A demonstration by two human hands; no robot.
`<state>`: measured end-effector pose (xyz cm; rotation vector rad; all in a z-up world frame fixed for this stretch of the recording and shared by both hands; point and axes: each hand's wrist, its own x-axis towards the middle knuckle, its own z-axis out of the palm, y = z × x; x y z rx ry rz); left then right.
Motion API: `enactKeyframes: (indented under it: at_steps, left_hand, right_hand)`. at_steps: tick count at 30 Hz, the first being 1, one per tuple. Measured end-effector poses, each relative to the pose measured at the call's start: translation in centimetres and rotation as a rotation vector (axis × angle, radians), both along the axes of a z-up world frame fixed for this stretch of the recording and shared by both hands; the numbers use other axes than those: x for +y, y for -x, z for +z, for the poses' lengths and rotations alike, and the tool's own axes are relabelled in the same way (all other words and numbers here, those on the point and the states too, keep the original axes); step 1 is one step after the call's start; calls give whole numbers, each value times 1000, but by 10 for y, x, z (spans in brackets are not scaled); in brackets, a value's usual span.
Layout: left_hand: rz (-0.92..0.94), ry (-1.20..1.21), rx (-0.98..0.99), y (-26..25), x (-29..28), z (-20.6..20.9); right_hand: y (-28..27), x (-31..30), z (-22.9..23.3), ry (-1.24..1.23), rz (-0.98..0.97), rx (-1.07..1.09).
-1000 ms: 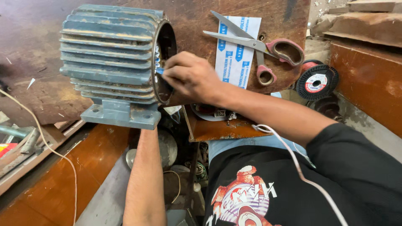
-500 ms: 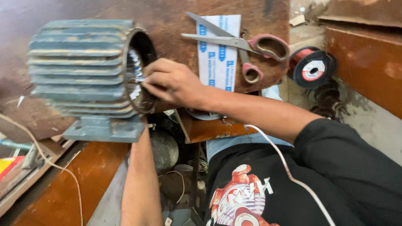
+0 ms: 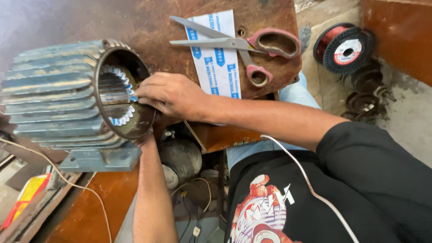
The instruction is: The person cuts a strip of blue and white tape with scissors and inserts the pieces into the slots of a motor housing. They repeatedly adjust the tape placement and rotate the motor to access different slots.
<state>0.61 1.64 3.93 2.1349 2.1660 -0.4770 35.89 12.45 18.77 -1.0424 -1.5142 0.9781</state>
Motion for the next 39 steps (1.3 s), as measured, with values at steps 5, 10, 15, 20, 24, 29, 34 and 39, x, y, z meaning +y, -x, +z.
enactKeyframes:
  at_steps: [5,10,15,20,24,29,34,39]
  left_hand:
    - [-94,-60,250,6,3,9]
    - [-582,-647,851,13,3,7]
    - [-375,35,322,29,-8,-1]
    - [-40,44,-61,39,-8,-13]
    - [468,22,-749,8,0,-11]
    - [782,18,-1687,-66,43,85]
    - [429,113,-2096,-82,93,215]
    - [439,43,-1837,-75,107,243]
  right_hand:
    - [-1,3,-8,13,72,-26]
    - [0,4,-14,-26,66,-4]
    - [5,5,-20,-12,143,-37]
    - [7,10,-18,-18,159,-52]
    - [-4,6,-7,-18,111,27]
    - [-68,-80,29,97,83,-80]
    - [-123,-199,27,517,332,-365]
    - [-119,-221,-4,681,113,-654]
